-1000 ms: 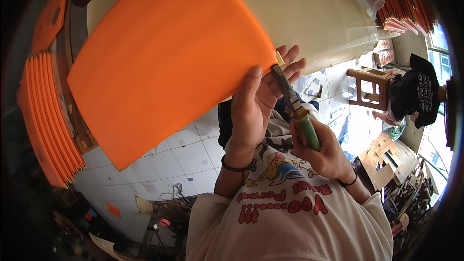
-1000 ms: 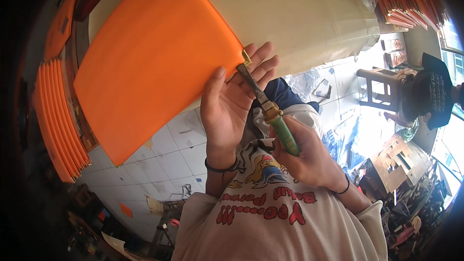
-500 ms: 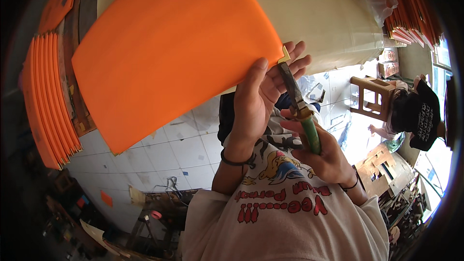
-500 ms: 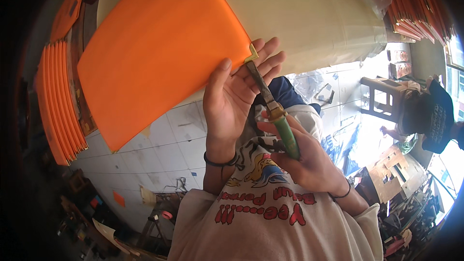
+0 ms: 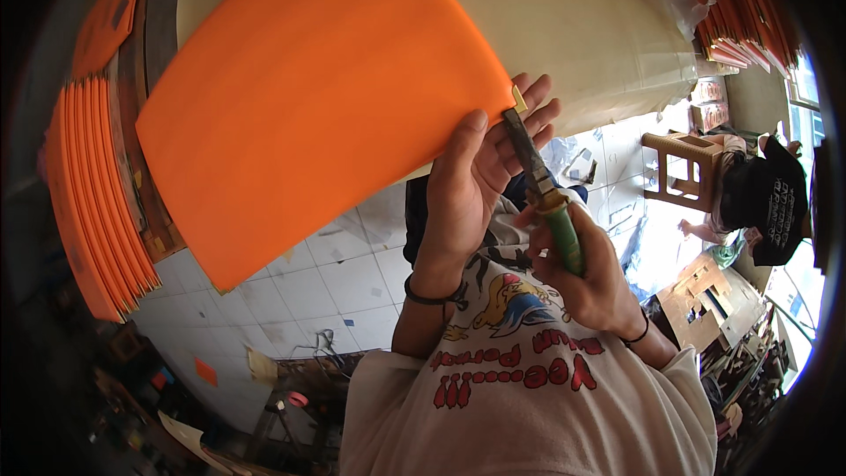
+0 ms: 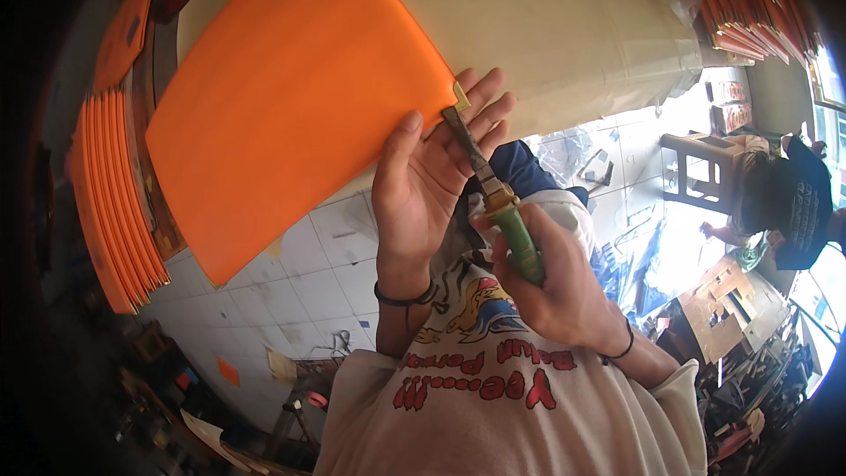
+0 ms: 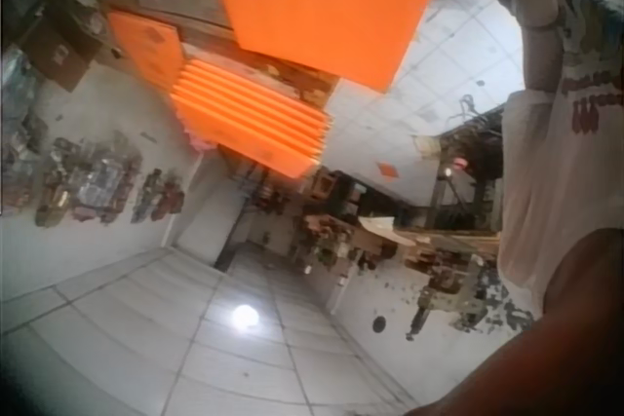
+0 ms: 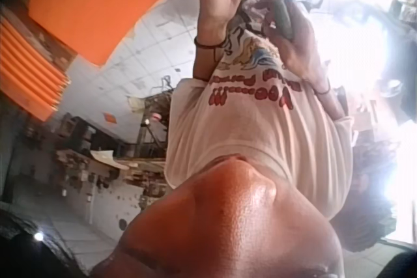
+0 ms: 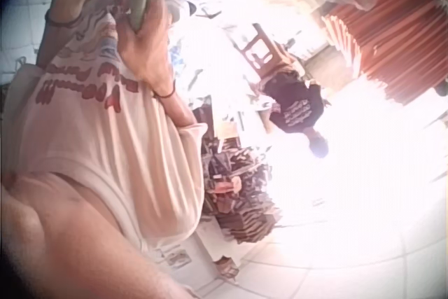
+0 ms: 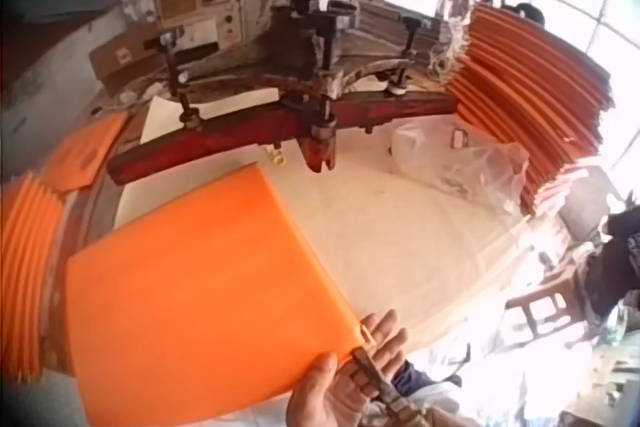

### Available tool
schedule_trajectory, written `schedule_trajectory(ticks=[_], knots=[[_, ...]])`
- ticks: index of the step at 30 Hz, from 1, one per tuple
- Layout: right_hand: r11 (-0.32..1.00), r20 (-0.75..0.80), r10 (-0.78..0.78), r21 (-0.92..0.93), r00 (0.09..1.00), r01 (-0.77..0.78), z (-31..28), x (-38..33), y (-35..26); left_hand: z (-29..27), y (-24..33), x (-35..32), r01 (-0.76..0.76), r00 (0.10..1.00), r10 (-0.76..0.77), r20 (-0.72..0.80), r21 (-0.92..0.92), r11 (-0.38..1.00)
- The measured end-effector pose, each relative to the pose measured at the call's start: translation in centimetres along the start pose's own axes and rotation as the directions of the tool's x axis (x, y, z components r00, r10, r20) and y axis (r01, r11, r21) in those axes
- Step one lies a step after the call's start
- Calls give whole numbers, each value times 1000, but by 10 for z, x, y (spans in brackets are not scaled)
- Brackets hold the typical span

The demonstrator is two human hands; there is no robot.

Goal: The person attaches metal corner protectors to orange folders using pliers to crimp the metal onto the edges and corners of the plastic covers.

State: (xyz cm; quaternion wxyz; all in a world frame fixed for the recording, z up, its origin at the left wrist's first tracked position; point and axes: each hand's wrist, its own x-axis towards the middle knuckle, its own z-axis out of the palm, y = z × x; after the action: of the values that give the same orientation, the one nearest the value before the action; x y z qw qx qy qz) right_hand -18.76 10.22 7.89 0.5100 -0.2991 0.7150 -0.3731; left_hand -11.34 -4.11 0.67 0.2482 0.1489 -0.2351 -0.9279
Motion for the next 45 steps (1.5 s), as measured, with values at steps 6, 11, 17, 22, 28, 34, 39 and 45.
schedule_trajectory(ticks=[6,11,17,22,28,34,39,45], knots=[[998,-170,17,55,985,-8,7,-2,9,2,-1,0,4,1000,-4,4,-5,1000],[977,-199,100,207,975,-58,6,-1,8,2,-1,-2,0,1000,0,-13,3,1000],[994,-78,79,-74,994,-85,0,6,15,2,-2,-1,-9,1000,9,-26,-1,1000],[980,-116,56,-184,992,-77,2,9,22,5,-4,1,-43,999,43,-17,19,999],[987,-227,41,161,973,-4,11,0,21,5,-2,0,-40,998,41,-43,29,999],[998,77,58,-8,995,-58,-7,-1,10,5,-4,0,-43,997,46,-60,45,998],[999,74,-28,47,997,25,-4,-8,7,6,-3,-1,-46,997,48,-66,40,998],[975,84,43,213,996,-60,-6,-10,4,5,-3,0,-38,997,40,-64,39,999]])
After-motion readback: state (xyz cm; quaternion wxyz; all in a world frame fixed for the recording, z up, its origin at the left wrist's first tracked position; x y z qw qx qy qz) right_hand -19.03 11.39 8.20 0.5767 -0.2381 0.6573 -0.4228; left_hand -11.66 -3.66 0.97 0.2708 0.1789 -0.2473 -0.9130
